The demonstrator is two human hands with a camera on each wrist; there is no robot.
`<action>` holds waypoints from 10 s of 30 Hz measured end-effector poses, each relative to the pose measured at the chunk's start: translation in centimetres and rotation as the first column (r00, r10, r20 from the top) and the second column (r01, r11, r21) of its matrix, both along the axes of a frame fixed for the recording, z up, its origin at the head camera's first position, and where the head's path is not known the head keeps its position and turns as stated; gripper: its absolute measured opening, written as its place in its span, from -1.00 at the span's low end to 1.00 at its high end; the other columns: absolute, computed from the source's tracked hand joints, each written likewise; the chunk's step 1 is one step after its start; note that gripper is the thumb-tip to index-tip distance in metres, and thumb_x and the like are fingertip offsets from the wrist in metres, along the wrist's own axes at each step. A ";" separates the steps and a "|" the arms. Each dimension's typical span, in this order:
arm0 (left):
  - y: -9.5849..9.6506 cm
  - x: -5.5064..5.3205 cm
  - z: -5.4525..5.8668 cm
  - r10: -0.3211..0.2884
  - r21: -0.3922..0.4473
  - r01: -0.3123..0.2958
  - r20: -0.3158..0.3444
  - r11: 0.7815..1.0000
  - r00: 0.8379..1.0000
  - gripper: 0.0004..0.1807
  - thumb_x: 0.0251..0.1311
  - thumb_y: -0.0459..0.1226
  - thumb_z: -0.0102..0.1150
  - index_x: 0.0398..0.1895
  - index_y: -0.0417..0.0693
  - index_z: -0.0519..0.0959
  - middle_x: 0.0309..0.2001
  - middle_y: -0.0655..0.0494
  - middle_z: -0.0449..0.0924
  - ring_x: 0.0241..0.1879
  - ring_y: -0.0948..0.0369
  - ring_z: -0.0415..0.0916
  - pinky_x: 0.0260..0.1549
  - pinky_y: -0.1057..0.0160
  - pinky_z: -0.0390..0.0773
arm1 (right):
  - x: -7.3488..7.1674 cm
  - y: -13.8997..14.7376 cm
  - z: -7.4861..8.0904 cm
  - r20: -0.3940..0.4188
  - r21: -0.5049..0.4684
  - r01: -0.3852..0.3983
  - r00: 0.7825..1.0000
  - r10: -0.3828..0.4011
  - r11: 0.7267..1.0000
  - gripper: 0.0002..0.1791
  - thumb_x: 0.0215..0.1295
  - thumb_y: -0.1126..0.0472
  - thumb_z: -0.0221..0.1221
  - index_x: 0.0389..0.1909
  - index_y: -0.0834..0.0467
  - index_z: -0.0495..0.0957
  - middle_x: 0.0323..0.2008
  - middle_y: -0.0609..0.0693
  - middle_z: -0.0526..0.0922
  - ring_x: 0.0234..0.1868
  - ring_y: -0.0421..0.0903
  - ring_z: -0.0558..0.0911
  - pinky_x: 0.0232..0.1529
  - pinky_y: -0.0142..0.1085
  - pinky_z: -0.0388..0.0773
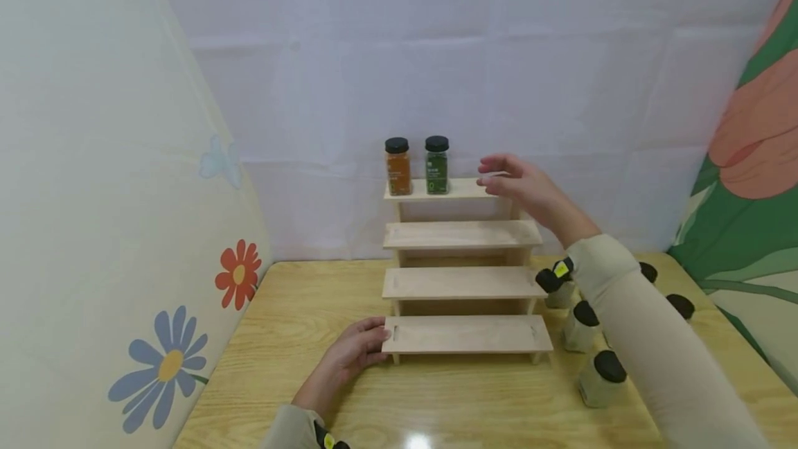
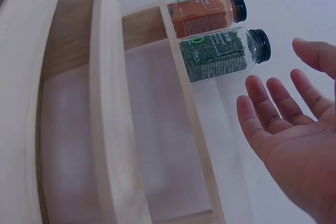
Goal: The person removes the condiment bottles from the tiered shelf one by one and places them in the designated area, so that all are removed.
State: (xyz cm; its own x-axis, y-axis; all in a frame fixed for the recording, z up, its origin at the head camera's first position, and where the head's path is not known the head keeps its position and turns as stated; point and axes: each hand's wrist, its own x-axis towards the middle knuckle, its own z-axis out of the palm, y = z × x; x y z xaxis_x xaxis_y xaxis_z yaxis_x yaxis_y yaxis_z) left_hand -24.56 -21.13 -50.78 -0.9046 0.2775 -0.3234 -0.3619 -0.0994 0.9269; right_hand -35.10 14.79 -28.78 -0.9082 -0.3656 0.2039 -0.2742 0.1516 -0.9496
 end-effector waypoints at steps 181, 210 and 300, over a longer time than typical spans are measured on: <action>0.4 0.4 0.3 0.027 -0.010 -0.027 0.008 1.000 1.000 -0.41 0.34 -0.37 0.16 0.37 -0.39 0.24 -0.16 0.08 0.66 -0.28 0.26 0.63 -0.38 0.35 0.63 | 17.2 19.6 -9.2 -0.217 -0.095 0.032 0.975 -0.052 0.995 -0.21 0.34 0.71 -0.04 0.53 0.16 0.16 0.32 -0.19 0.39 0.14 -0.37 0.54 -0.22 -0.46 0.58; 0.4 0.4 0.6 0.022 -0.023 -0.022 0.000 0.999 1.000 -0.43 0.37 -0.35 0.16 0.36 -0.37 0.26 -0.16 0.08 0.66 -0.27 0.26 0.64 -0.36 0.34 0.64 | 19.5 23.0 -15.2 -0.105 0.054 0.164 0.982 -0.157 0.985 -0.24 0.42 0.60 -0.01 0.51 -0.05 0.17 0.25 -0.36 0.38 0.15 -0.52 0.47 -0.15 -0.52 0.55; 0.6 0.3 0.3 0.038 -0.030 -0.039 -0.013 0.999 0.999 -0.41 0.35 -0.38 0.15 0.38 -0.41 0.24 -0.20 0.11 0.68 -0.33 0.28 0.64 -0.40 0.38 0.63 | 17.9 22.4 -12.0 -0.153 0.238 0.233 0.968 -0.200 0.943 -0.47 0.57 0.36 -0.03 0.49 0.11 0.22 0.16 -0.45 0.51 0.11 -0.53 0.53 -0.05 -0.61 0.50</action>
State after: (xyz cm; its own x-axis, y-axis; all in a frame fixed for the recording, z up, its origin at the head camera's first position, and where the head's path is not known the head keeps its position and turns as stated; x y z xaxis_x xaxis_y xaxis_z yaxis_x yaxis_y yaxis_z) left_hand -24.26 -20.52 -50.51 -0.9186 0.2327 -0.3193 -0.3463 -0.0851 0.9343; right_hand -17.20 37.15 -40.82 -0.9443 -0.2172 0.2471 -0.3215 0.4503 -0.8330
